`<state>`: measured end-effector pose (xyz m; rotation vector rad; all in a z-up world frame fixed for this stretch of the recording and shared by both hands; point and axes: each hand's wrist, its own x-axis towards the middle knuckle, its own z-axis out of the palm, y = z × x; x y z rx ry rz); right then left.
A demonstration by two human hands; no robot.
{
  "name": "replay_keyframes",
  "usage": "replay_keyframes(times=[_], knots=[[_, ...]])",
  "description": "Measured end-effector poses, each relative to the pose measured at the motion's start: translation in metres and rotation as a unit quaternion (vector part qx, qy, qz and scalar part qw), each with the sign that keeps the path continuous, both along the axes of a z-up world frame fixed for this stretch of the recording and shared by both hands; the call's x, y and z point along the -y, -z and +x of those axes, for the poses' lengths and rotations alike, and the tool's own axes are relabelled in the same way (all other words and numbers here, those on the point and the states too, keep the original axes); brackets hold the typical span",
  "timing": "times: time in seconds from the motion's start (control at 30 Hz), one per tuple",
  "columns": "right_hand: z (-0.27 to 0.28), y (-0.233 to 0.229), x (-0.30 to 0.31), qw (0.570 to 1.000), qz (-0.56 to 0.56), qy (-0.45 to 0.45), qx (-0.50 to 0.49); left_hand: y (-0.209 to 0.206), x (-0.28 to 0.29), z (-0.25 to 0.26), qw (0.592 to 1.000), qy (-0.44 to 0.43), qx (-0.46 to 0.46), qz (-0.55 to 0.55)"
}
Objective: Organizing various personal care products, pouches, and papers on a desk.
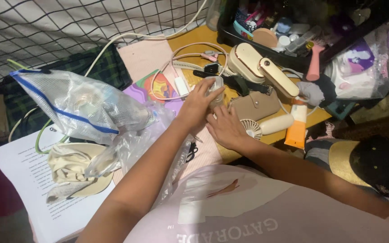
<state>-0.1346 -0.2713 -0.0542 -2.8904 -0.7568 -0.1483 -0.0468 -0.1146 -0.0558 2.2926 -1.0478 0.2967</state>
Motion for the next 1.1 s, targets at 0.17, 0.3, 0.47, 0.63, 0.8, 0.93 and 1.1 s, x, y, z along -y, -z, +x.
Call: replay_keyframes(times=[0.17, 0.3, 0.47, 0.63, 0.8, 0.93, 1.1], knots=[[0.006, -0.005, -0.003, 0.999, -0.026, 0.019, 0.01, -0.018, -0.007, -0.013, 0.999, -0.017, -0.03, -0.019], [0.012, -0.025, -0.002, 0.998, 0.05, -0.005, 0.043, -0.049, -0.02, -0.02, 0.995, -0.047, -0.066, -0.05], [0.029, -0.046, -0.007, 0.983, 0.129, -0.054, 0.121, -0.096, -0.056, -0.03, 0.983, -0.103, -0.108, -0.103], [0.073, -0.077, -0.049, 0.956, 0.24, -0.092, 0.139, -0.131, -0.133, -0.039, 0.922, -0.345, 0.054, -0.167], [0.11, -0.088, -0.101, 0.941, 0.302, -0.128, 0.086, -0.118, -0.206, -0.047, 0.812, -0.563, 0.148, -0.046], [0.11, -0.097, -0.147, 0.915, 0.338, -0.219, -0.035, -0.058, -0.252, -0.036, 0.727, -0.659, -0.133, -0.139], [0.106, -0.078, -0.182, 0.908, 0.328, -0.206, -0.162, -0.026, -0.271, -0.008, 0.753, -0.631, -0.124, -0.141]])
